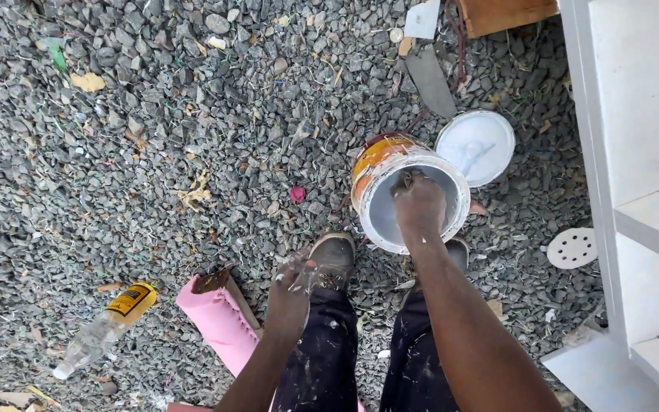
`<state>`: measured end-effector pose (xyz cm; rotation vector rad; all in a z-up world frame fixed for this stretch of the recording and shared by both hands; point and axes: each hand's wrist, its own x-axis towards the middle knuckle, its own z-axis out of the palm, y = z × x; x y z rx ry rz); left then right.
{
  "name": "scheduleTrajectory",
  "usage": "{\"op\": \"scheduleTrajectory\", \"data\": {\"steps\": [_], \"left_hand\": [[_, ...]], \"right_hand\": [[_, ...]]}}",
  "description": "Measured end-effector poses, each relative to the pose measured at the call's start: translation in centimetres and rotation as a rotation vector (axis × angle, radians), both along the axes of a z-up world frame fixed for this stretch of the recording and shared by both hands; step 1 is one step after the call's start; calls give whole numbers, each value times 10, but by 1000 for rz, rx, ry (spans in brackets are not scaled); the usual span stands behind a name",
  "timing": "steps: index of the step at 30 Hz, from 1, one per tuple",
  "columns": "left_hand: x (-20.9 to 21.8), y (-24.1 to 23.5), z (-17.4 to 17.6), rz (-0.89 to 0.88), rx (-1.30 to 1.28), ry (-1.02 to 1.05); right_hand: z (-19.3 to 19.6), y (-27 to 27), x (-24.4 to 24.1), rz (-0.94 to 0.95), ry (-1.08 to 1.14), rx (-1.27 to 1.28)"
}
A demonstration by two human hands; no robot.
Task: The person uses a cloth to apply white paint to a wooden furniture piece, repeatedly dipping the cloth into a paint bucket. They wipe the paint onto the edges and surfaces of the furniture, occasionally moving the bucket to reach different areas.
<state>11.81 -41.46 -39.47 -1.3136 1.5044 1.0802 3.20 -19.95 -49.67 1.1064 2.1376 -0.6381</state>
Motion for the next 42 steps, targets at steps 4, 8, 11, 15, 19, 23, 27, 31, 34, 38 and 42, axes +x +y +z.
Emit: {"op": "scheduleTrajectory", "data": {"steps": [4,8,11,15,19,23,27,31,34,38,42], "left_hand": [[11,-4,12,-43,21,-68],[14,4,17,-134,31,20],[1,16,35,109,68,-48],[25,22,18,179,122,-56],[30,27,32,-448,125,192],[35,28,53,184,211,150],[0,36,99,246,72,-18],[13,27,45,-412,84,360],[-34,41,64,-513,-16,411],[-67,64,99,-644,-213,398],[-137,126,169,-198,172,995]], "right_hand": [[18,-1,-7,-85,-13,-106],[64,-2,-30,-431,-53,-297],[55,12,-25,-653,-264,-319],[57,9,-16,-690,-274,-389],[58,7,-11,-552,-340,-406],[174,3,-49,-561,-427,-425],[175,56,19,-787,-104,-907],[215,112,46,-769,139,-1184],[234,140,60,-765,339,-1223],[269,177,57,-777,534,-1268],[310,189,8,-818,716,-1318]]}}
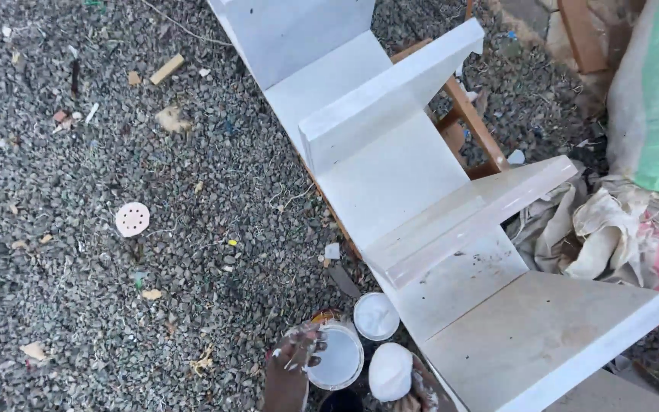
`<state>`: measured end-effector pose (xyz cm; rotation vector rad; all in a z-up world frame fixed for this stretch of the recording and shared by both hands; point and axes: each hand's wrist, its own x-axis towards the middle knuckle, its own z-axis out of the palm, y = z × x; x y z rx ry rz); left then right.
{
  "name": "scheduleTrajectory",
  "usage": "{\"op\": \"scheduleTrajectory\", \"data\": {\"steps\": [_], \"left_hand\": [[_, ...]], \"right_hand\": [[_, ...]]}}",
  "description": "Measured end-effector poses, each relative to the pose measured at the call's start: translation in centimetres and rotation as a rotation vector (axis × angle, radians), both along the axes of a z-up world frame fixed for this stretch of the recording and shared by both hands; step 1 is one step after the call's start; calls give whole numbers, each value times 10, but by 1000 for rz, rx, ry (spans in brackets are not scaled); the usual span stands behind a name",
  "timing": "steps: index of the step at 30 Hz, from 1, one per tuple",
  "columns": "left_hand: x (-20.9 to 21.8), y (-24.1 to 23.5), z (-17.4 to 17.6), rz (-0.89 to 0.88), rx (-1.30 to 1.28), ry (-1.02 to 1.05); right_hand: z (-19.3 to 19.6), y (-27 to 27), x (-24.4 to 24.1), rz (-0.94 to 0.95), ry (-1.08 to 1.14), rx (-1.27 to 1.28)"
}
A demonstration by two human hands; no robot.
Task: The person uses a cloth to apply white paint to a wooden furniture piece, repeatedly dipping the cloth into a paint bucket. They wipe the paint onto the edges and surfaces of the furniture, occasionally moving the bucket to reach different areas.
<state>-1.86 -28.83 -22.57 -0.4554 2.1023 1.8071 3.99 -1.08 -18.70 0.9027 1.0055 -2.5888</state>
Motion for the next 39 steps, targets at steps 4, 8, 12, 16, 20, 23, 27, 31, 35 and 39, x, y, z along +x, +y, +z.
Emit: {"op": "scheduleTrajectory", "data": {"steps": [4,8,12,16,20,23,27,31,35,39], "left_hand": [[-72,45,70,-17,-125,-453],[-144,83,208,81,68,-449],[-170,77,152,-262,-213,-413],[-205,60,143,-420,42,223],[-232,47,147,-680,-218,727],[-253,72,186,-304,65,-220],[-250,72,156,-317,94,-205],[-248,56,134,-717,-307,499],[-284,111,207,-295,53,-377],[-286,115,213,-390,-110,-457]], "right_hand": [[46,10,-48,-171,53,6],[94,15,-79,-392,25,51],[129,7,-136,-589,9,101],[165,10,-198,-525,-317,869],[172,-45,-185,269,-482,1191],[142,0,-179,185,-347,1561],[155,23,-202,197,-244,1854],[157,-56,-171,561,-474,1291],[148,23,-213,230,-465,1587],[156,63,-242,161,-58,2061]]}}
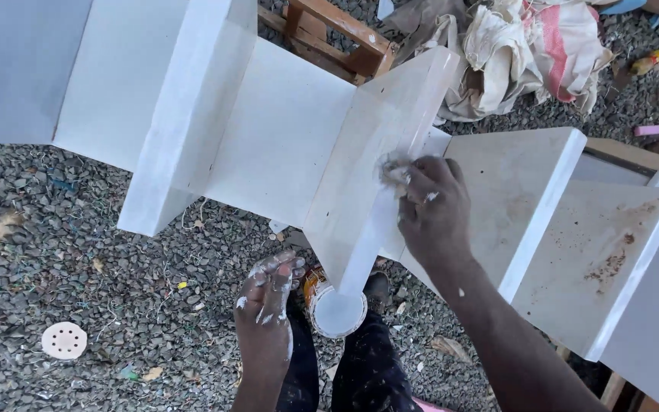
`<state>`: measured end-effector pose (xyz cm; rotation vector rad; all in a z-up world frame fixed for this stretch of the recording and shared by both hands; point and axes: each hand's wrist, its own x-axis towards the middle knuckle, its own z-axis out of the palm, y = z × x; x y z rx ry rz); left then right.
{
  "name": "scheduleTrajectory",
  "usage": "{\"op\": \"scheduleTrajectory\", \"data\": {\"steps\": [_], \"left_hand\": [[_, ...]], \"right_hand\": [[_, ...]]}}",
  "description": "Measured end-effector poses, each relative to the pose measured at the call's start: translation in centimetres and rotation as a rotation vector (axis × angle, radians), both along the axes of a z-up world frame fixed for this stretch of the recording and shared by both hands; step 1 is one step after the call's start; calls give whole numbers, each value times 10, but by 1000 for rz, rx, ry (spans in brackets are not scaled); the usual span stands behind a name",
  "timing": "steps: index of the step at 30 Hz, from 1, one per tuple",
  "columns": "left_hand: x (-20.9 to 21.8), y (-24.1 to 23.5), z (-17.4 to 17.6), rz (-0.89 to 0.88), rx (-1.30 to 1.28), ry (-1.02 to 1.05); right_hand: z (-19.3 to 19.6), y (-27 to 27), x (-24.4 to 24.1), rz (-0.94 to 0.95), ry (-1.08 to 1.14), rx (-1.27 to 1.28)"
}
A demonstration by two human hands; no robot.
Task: The person uses a cloth to apply white paint to a wooden furniture piece, repeatedly dipping the cloth into a paint bucket. They wipe the paint onto the edges and surfaces of the furniture, occasionally moving the bucket to reach different areas.
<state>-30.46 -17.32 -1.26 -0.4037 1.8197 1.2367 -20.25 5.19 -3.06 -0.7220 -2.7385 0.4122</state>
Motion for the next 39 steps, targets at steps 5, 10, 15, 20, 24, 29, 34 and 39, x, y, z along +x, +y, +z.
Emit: {"op": "scheduleTrajectory", "data": {"steps": [5,10,15,20,24,29,34,39], "left_hand": [[33,-22,-89,-441,-105,411],[21,0,-92,-576,135,1111],[8,39,-65,-247,78,394],[-24,90,2,24,-4,-61],[-21,99,-10,67,70,-4],[-29,113,11,30,-91,-43],[-28,111,-1,126,94,25],[-22,85,-13,159,278,128]], "right_hand": [[-39,-76,87,248,-359,-218],[-22,100,-26,61,103,24],[-16,36,-9,-109,57,-152],[-29,9,16,-100,-318,-129],[-20,133,-56,-208,2,23],[-4,15,-8,-134,-261,-372],[-41,109,-40,-79,-149,-66],[14,211,-110,-276,27,-359]]}}
